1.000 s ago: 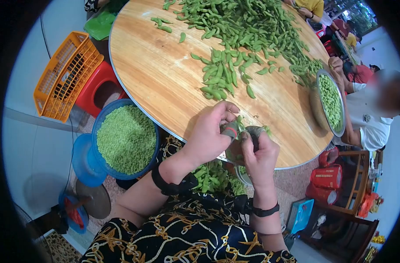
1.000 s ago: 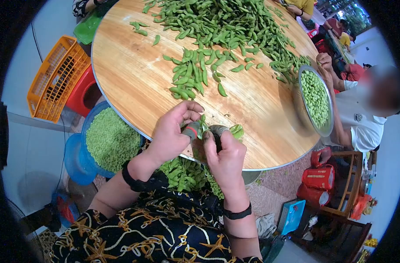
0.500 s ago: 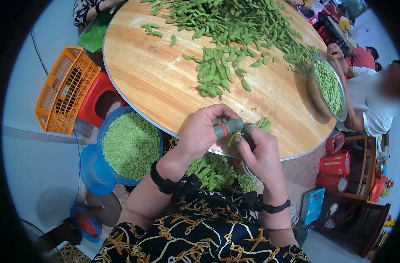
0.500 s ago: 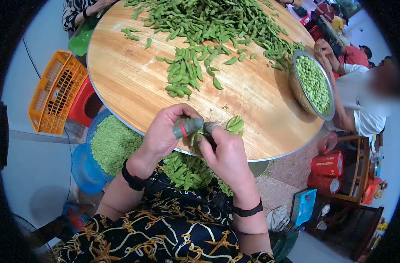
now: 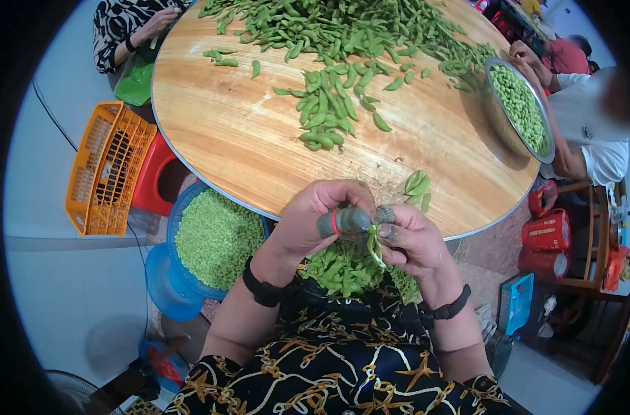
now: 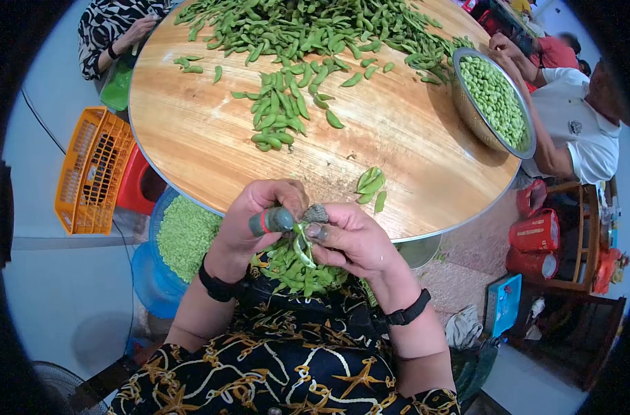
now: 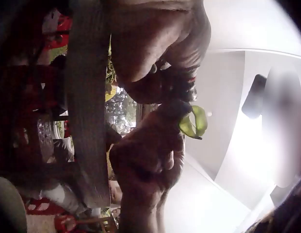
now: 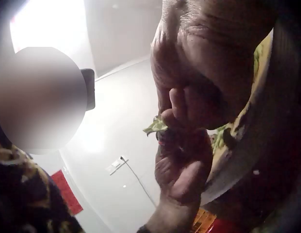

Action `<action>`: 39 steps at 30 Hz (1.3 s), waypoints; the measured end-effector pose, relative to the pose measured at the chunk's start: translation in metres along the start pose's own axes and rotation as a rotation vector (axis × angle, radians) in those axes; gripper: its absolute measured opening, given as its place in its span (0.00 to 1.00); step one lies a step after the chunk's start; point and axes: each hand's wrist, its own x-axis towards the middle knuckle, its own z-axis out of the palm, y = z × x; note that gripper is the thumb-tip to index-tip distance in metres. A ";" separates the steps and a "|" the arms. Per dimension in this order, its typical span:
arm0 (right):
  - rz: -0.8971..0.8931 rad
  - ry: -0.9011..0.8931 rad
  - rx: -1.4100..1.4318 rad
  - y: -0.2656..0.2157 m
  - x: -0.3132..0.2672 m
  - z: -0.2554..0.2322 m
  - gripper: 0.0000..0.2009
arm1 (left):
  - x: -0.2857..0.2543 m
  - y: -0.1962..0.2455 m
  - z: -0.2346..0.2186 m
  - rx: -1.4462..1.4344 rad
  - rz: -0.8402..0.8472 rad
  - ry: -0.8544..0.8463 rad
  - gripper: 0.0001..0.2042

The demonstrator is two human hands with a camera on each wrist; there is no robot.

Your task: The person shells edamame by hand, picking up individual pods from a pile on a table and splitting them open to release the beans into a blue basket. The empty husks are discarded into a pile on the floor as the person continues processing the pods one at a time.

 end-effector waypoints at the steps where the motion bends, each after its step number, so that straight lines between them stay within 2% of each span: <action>1: 0.027 0.017 0.072 0.001 0.000 0.001 0.09 | 0.000 0.001 0.002 -0.028 -0.010 0.014 0.08; 2: 0.024 0.017 0.075 -0.003 0.001 0.005 0.09 | 0.001 0.002 0.003 -0.056 -0.018 0.028 0.09; 3: -0.031 0.156 -0.225 -0.009 0.001 0.013 0.09 | 0.002 0.002 0.005 -0.054 -0.020 0.028 0.09; 4: -0.086 0.293 -0.525 -0.012 0.002 0.016 0.09 | 0.003 0.001 0.007 0.147 0.029 0.123 0.09; 5: -0.087 0.293 -0.524 -0.012 0.002 0.014 0.09 | 0.005 0.000 0.009 0.348 0.078 0.217 0.10; 6: -0.291 0.321 -0.853 -0.009 0.003 0.009 0.09 | 0.008 -0.005 0.007 0.558 0.163 0.236 0.09; 7: -0.498 0.343 -1.182 -0.006 0.003 0.005 0.09 | 0.007 -0.005 0.006 0.559 0.162 0.235 0.09; 9: -0.489 0.364 -1.130 -0.006 0.004 0.007 0.07 | 0.003 -0.001 0.008 0.215 -0.066 0.322 0.08; 11: -0.121 0.440 -0.495 -0.015 0.002 0.015 0.07 | 0.005 0.002 0.015 0.213 -0.068 0.355 0.08; 13: -0.054 0.411 -0.435 -0.022 0.004 0.006 0.07 | 0.006 0.002 0.017 0.213 -0.069 0.394 0.09; 15: 0.077 0.265 -0.573 -0.038 0.008 -0.001 0.10 | 0.005 -0.001 0.015 0.288 -0.007 0.461 0.10; 16: -0.112 0.212 -0.661 -0.041 0.020 -0.009 0.11 | 0.005 -0.002 0.012 0.288 -0.009 0.458 0.10; 17: -0.108 0.394 -0.999 -0.057 0.024 -0.014 0.11 | 0.005 -0.005 0.009 0.312 0.028 0.442 0.10; 18: -0.330 0.521 -1.325 -0.060 0.041 -0.028 0.10 | 0.005 -0.006 0.007 0.336 0.067 0.427 0.10; 19: -0.402 0.583 -1.465 -0.070 0.052 -0.030 0.10 | 0.005 -0.004 0.011 0.335 0.067 0.425 0.10; 21: -0.403 0.625 -1.802 -0.073 0.071 -0.039 0.10 | 0.007 0.003 0.021 0.585 -0.139 0.399 0.10; 22: -0.406 0.626 -1.804 -0.072 0.075 -0.040 0.10 | 0.007 0.003 0.022 0.585 -0.136 0.397 0.10; 24: -0.213 0.528 -2.010 -0.070 0.080 -0.038 0.09 | 0.007 0.001 0.025 0.891 -0.008 0.276 0.10; 25: -0.216 0.525 -2.013 -0.070 0.080 -0.038 0.09 | 0.006 0.001 0.025 0.891 -0.004 0.279 0.10; 27: -0.287 0.458 -1.799 -0.065 0.068 -0.037 0.09 | 0.003 0.001 0.025 0.622 -0.042 0.576 0.12; 28: -0.285 0.452 -1.799 -0.062 0.062 -0.035 0.09 | 0.005 0.003 0.028 0.493 0.016 0.619 0.14; 29: -0.281 0.432 -1.541 -0.058 0.055 -0.031 0.09 | 0.008 0.004 0.029 0.491 0.015 0.625 0.14; 30: -0.275 0.409 -1.284 -0.053 0.048 -0.027 0.09 | 0.010 0.005 0.029 0.277 0.003 0.649 0.13; 31: -0.334 0.354 -1.164 -0.045 0.042 -0.024 0.08 | 0.011 0.006 0.029 0.062 -0.008 0.668 0.12; 32: -0.264 0.325 -0.992 -0.041 0.036 -0.014 0.08 | 0.010 0.003 0.026 0.063 -0.007 0.671 0.12; 34: -0.127 0.254 -0.667 -0.037 0.025 0.003 0.09 | 0.007 -0.004 0.020 -0.051 0.078 0.568 0.07; 35: -0.126 0.253 -0.665 -0.037 0.021 0.007 0.09 | 0.007 -0.003 0.022 -0.051 0.077 0.570 0.07; 37: 0.035 0.249 -0.484 -0.037 0.014 0.012 0.10 | 0.008 0.001 0.028 0.077 0.095 0.629 0.04; 38: 0.002 0.171 -0.445 -0.033 0.012 0.010 0.11 | 0.007 0.002 0.029 0.079 0.097 0.633 0.04; 39: 0.002 0.167 -0.444 -0.029 0.012 0.008 0.11 | 0.006 0.003 0.030 0.091 0.096 0.649 0.04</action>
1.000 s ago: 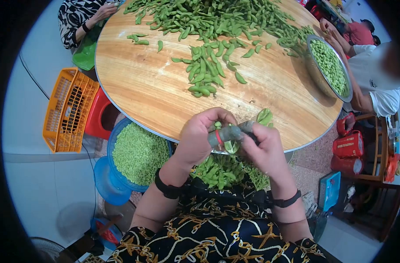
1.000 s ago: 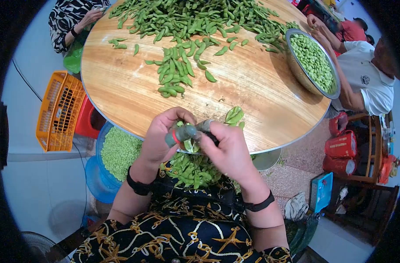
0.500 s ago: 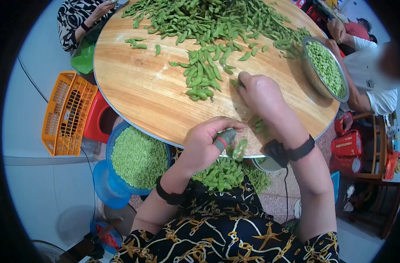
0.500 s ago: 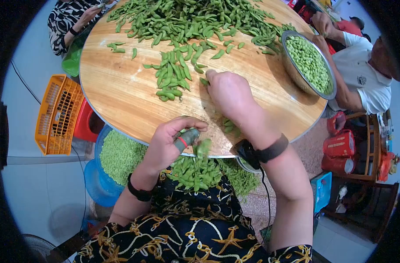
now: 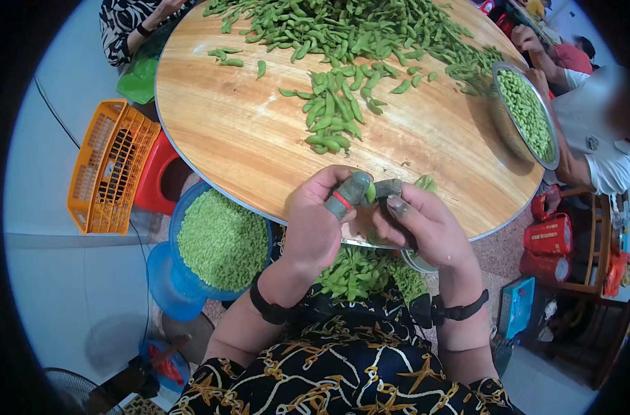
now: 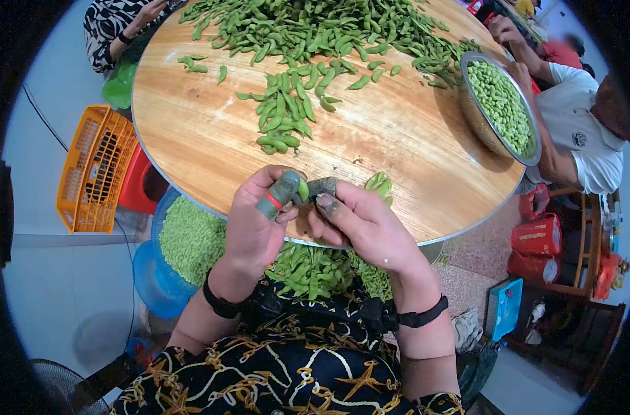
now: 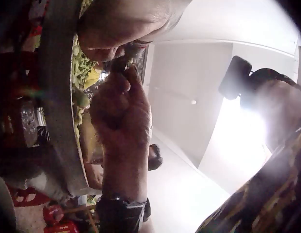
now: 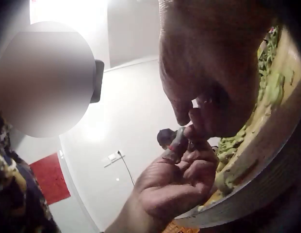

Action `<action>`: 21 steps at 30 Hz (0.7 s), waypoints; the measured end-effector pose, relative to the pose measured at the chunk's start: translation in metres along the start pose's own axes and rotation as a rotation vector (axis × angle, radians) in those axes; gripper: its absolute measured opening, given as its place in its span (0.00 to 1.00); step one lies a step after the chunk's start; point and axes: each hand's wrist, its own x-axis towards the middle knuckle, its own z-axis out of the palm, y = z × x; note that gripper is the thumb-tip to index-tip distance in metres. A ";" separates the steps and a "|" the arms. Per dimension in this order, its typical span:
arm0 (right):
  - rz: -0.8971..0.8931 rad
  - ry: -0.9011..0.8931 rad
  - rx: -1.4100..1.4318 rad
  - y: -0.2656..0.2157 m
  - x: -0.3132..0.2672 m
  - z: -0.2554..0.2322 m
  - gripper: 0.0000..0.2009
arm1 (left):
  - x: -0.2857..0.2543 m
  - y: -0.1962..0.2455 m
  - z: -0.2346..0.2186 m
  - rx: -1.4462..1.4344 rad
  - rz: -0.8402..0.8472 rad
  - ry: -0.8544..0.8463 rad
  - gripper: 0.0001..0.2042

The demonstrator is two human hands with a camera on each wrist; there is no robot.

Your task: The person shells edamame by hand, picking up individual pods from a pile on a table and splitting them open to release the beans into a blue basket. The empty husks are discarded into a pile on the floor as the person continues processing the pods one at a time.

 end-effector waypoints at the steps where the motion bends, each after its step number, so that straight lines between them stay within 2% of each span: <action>1: -0.041 -0.024 0.035 0.004 0.000 0.000 0.12 | -0.001 0.000 0.000 0.011 0.001 0.014 0.03; 2: -0.082 -0.047 0.070 0.006 0.000 -0.001 0.12 | -0.001 0.001 0.001 0.012 0.001 0.014 0.03; 5: -0.049 -0.006 0.105 0.010 0.000 0.001 0.11 | -0.003 0.001 0.004 0.013 0.053 -0.039 0.05; 8: -0.039 0.020 0.223 0.013 0.000 0.005 0.10 | -0.005 0.000 0.005 0.164 0.044 -0.008 0.05; 10: -0.036 0.009 0.292 0.013 0.000 0.009 0.09 | -0.003 -0.001 -0.004 0.034 -0.014 -0.165 0.05; 12: -0.032 -0.002 0.359 0.011 -0.002 0.011 0.09 | -0.003 0.004 -0.005 -0.001 -0.043 -0.223 0.05; 14: 0.119 -0.039 0.554 0.007 -0.005 0.014 0.08 | -0.003 0.006 -0.009 -0.036 -0.074 -0.283 0.06; 16: 0.114 -0.099 0.634 0.015 -0.004 0.011 0.08 | -0.001 0.002 -0.016 -0.047 -0.043 -0.376 0.06; 18: 0.110 -0.161 0.711 0.019 -0.003 0.010 0.07 | -0.003 0.003 -0.018 -0.101 -0.091 -0.361 0.05; 20: 0.078 -0.087 0.616 0.020 -0.001 0.011 0.07 | -0.004 0.001 -0.016 -0.156 -0.137 -0.348 0.04; 21: 0.078 -0.087 0.613 0.021 0.001 0.014 0.07 | -0.007 -0.005 -0.011 0.181 0.027 -0.228 0.05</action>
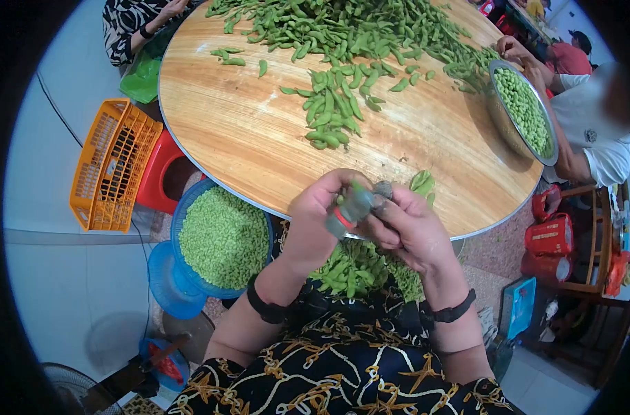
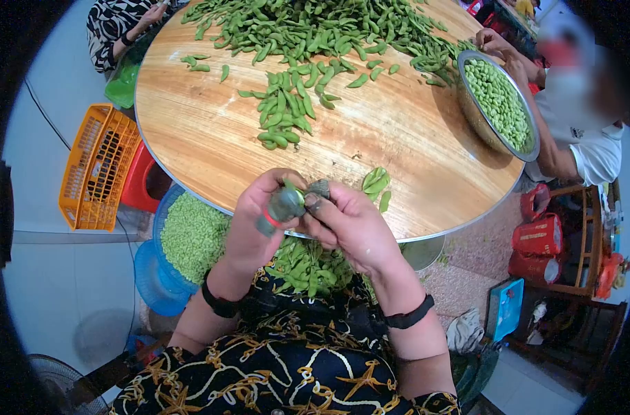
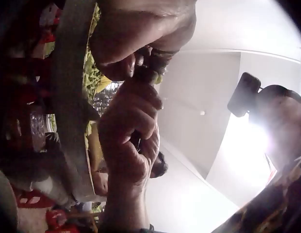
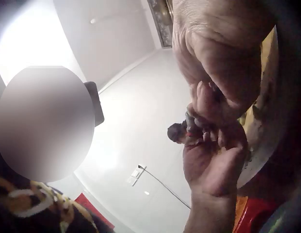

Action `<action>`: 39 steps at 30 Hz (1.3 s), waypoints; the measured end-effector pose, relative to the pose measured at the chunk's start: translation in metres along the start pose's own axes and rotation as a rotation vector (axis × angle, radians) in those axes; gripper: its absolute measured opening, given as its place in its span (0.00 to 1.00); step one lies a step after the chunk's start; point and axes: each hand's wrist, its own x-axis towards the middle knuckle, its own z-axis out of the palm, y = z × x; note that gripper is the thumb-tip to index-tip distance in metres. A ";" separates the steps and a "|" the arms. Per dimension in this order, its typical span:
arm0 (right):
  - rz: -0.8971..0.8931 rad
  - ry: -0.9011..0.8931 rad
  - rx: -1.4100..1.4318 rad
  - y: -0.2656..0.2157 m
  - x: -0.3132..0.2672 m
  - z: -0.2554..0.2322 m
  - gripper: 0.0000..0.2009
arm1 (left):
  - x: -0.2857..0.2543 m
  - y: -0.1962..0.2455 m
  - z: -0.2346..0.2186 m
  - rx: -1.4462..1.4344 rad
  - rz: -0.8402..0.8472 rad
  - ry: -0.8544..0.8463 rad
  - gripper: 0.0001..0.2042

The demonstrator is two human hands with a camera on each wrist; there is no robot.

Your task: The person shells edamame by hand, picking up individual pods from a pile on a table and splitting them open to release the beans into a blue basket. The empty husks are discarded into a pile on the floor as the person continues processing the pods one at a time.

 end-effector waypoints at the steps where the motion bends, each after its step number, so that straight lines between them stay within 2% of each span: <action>1: -0.153 0.109 -0.364 0.003 0.002 0.002 0.07 | -0.002 -0.002 0.004 0.351 0.112 0.132 0.06; 2: -0.305 0.218 -0.727 0.005 0.004 0.004 0.07 | -0.004 0.001 0.006 0.350 0.115 0.133 0.06; 3: -0.305 0.217 -0.729 0.005 0.006 0.006 0.07 | -0.007 0.009 0.010 0.413 0.115 0.170 0.06; 4: -0.211 0.230 -0.598 0.002 0.008 0.010 0.08 | -0.009 0.013 0.012 0.476 0.116 0.207 0.07; 5: -0.117 0.243 -0.468 -0.001 0.010 0.011 0.09 | -0.008 0.012 0.009 0.474 0.118 0.207 0.07; 6: -0.075 0.208 -0.363 -0.002 0.014 0.008 0.09 | -0.009 0.009 0.004 0.355 0.153 0.234 0.07; 7: -0.072 0.208 -0.366 -0.003 0.018 0.009 0.09 | -0.010 0.005 -0.003 0.239 0.185 0.259 0.08; 8: -0.058 0.161 -0.497 -0.005 0.023 0.010 0.09 | -0.010 0.002 -0.015 0.123 0.215 0.246 0.10; 9: -0.045 0.113 -0.627 -0.007 0.029 0.012 0.09 | -0.010 0.006 -0.020 0.122 0.218 0.247 0.10; 10: -0.045 0.113 -0.628 -0.010 0.037 0.013 0.09 | -0.010 0.010 -0.024 0.101 0.209 0.254 0.10; 11: -0.259 0.201 -0.992 -0.015 0.047 0.015 0.09 | -0.011 0.012 -0.027 0.080 0.198 0.261 0.11; 12: -0.479 0.288 -1.353 -0.019 0.056 0.017 0.09 | -0.010 0.018 -0.028 0.148 0.138 0.291 0.19; 13: -0.710 0.374 -1.709 -0.023 0.064 0.019 0.11 | -0.011 0.019 -0.029 0.147 0.138 0.291 0.19; 14: -0.637 0.339 -1.758 -0.027 0.069 0.022 0.13 | -0.011 0.021 -0.030 0.389 0.153 0.202 0.18; 15: -0.638 0.338 -1.759 -0.028 0.075 0.021 0.13 | -0.012 0.022 -0.030 0.629 0.167 0.110 0.16; 16: -0.591 0.355 -1.921 -0.027 0.081 0.016 0.13 | -0.013 0.023 -0.027 0.628 0.168 0.110 0.16; 17: -0.538 0.370 -2.084 -0.026 0.084 0.013 0.14 | -0.015 0.024 -0.021 0.755 0.184 0.022 0.12; 18: -0.539 0.369 -2.091 -0.026 0.083 0.011 0.14 | -0.017 0.026 -0.016 0.880 0.203 -0.065 0.09; 19: -0.571 0.432 -2.010 -0.028 0.078 0.006 0.12 | -0.019 0.029 -0.012 0.809 0.072 -0.069 0.08; 21: -0.589 0.483 -1.932 -0.032 0.068 -0.009 0.11 | -0.021 0.026 -0.015 0.699 -0.017 -0.131 0.10; 23: -0.764 0.530 -1.629 -0.036 0.056 -0.025 0.09 | -0.022 0.020 -0.017 0.678 -0.028 -0.093 0.12; 24: -0.572 0.503 -1.303 -0.037 0.046 -0.025 0.07 | -0.020 0.018 -0.016 0.662 -0.032 -0.062 0.14; 25: -0.572 0.507 -1.302 -0.039 0.036 -0.022 0.07 | -0.018 0.019 -0.012 0.663 -0.033 -0.066 0.14; 27: -0.113 0.281 -0.538 -0.042 0.018 -0.012 0.06 | -0.013 0.022 -0.004 0.134 -0.059 0.085 0.18; 28: 0.032 0.187 -0.260 -0.036 0.010 -0.007 0.07 | -0.011 0.020 -0.010 -0.122 -0.147 0.034 0.20; 29: 0.089 0.073 -0.108 -0.029 0.005 -0.010 0.08 | -0.009 0.021 -0.008 -0.120 -0.147 0.033 0.20; 31: 0.057 0.061 -0.082 -0.015 0.004 -0.003 0.08 | -0.006 0.023 -0.004 -0.378 -0.230 -0.145 0.16; 33: 0.047 0.044 -0.051 -0.013 -0.003 0.004 0.08 | -0.005 0.012 -0.010 -0.385 -0.208 -0.140 0.12; 35: -0.102 0.085 -0.487 -0.010 -0.006 0.011 0.10 | -0.004 0.004 -0.013 -0.500 -0.108 -0.037 0.06; 36: -0.098 0.044 -0.558 -0.011 -0.010 0.014 0.12 | -0.005 0.006 -0.011 -0.497 -0.109 -0.035 0.06; 39: -0.109 0.020 -0.491 -0.006 -0.015 0.014 0.12 | -0.006 0.014 -0.001 -0.329 -0.054 0.044 0.03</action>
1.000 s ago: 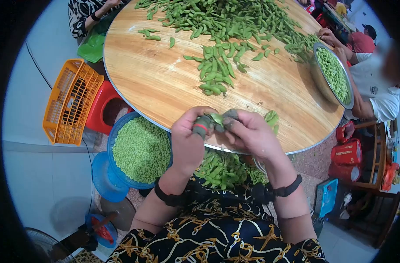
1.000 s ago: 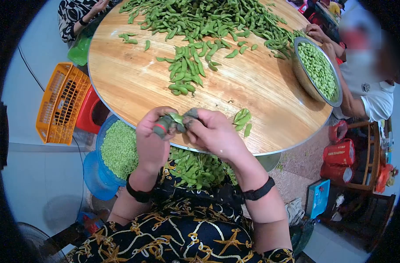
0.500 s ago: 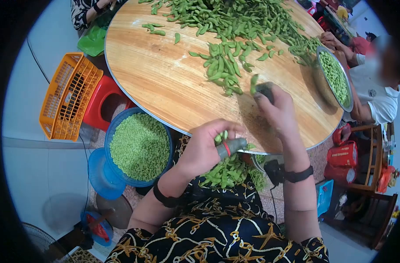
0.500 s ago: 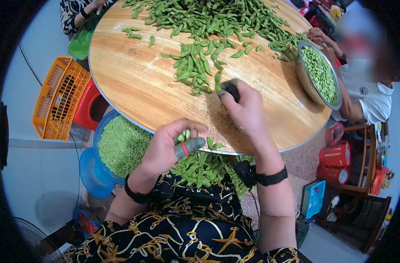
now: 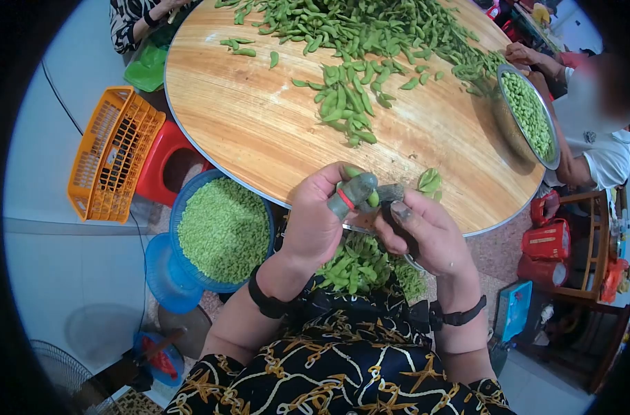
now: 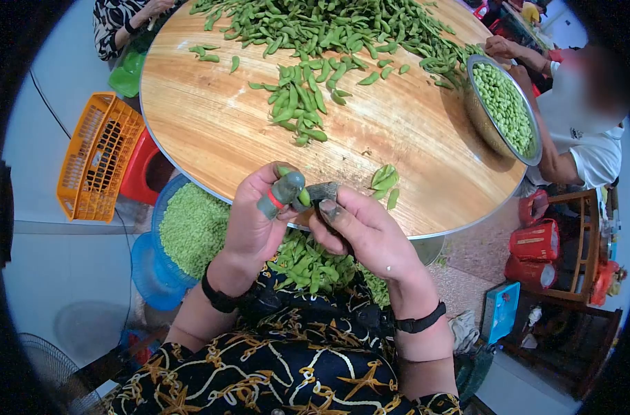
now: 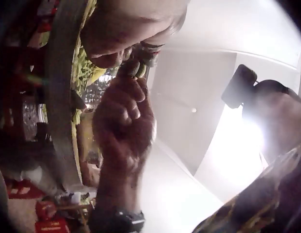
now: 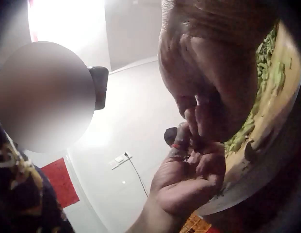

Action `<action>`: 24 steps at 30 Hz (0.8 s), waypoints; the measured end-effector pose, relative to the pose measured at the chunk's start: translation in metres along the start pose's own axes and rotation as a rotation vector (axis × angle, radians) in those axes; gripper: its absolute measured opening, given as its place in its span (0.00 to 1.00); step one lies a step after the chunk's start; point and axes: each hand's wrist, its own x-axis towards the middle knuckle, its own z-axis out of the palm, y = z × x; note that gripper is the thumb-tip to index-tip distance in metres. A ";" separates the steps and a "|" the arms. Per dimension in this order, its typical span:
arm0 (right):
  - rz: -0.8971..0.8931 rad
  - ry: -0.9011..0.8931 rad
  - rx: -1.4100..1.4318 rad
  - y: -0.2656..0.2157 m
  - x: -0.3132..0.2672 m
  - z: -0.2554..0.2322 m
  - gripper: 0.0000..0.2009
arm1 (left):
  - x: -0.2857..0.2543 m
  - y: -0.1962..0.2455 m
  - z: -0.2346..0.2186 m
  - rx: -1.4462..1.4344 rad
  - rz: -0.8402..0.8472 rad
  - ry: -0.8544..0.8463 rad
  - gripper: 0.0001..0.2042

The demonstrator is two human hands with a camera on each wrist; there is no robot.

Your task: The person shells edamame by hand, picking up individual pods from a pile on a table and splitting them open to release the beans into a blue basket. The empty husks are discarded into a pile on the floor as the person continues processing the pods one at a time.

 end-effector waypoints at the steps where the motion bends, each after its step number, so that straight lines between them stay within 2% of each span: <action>1: -0.002 -0.001 0.003 0.001 -0.001 -0.001 0.12 | 0.000 0.000 0.003 0.078 0.019 0.056 0.03; 4: -0.012 -0.014 0.030 0.006 -0.001 -0.007 0.11 | 0.001 -0.005 0.009 0.220 0.055 0.147 0.04; 7: -0.004 0.026 -0.124 0.005 -0.001 -0.006 0.11 | 0.000 -0.011 0.012 0.330 0.095 0.171 0.03; 9: -0.077 0.148 -0.188 0.000 -0.002 0.004 0.11 | 0.000 -0.012 0.010 0.380 0.119 0.162 0.03; 10: -0.078 0.147 -0.187 0.001 -0.003 0.001 0.11 | 0.001 -0.012 0.004 0.318 0.102 0.013 0.03; 11: -0.026 0.074 -0.063 0.003 -0.005 -0.003 0.10 | 0.002 -0.012 0.000 0.256 0.085 -0.134 0.04; 12: 0.026 0.000 0.062 0.005 -0.006 -0.006 0.10 | 0.004 -0.013 -0.003 0.257 0.084 -0.132 0.04; 13: 0.026 -0.001 0.065 0.003 -0.007 -0.005 0.10 | 0.006 -0.014 -0.005 0.192 0.084 -0.206 0.04; 14: 0.086 -0.012 0.202 0.000 -0.008 -0.004 0.09 | 0.008 -0.014 -0.006 0.125 0.085 -0.281 0.04; 15: 0.145 -0.022 0.339 -0.002 -0.008 -0.003 0.08 | 0.007 -0.011 -0.003 0.127 0.084 -0.281 0.04; 16: 0.144 -0.023 0.340 0.002 -0.007 -0.005 0.08 | 0.006 -0.006 0.002 0.145 -0.004 -0.220 0.05; 17: 0.075 0.024 0.238 0.010 -0.004 -0.008 0.08 | 0.006 -0.004 0.005 0.165 -0.091 -0.160 0.07; 18: 0.007 0.069 0.135 0.013 -0.003 -0.009 0.08 | 0.006 -0.005 0.006 0.164 -0.088 -0.161 0.07; 19: 0.008 0.068 0.131 0.013 -0.002 -0.007 0.08 | 0.006 -0.008 0.008 0.513 0.073 -0.100 0.08; 20: -0.118 0.195 -0.138 0.013 -0.001 -0.003 0.08 | 0.007 -0.010 0.010 0.859 0.239 -0.032 0.09; 21: -0.244 0.319 -0.409 0.012 0.000 -0.001 0.08 | 0.007 -0.010 0.010 0.855 0.244 -0.030 0.09; 24: -0.220 0.342 -0.450 0.012 0.001 -0.007 0.08 | 0.008 -0.005 0.007 1.069 0.213 0.002 0.09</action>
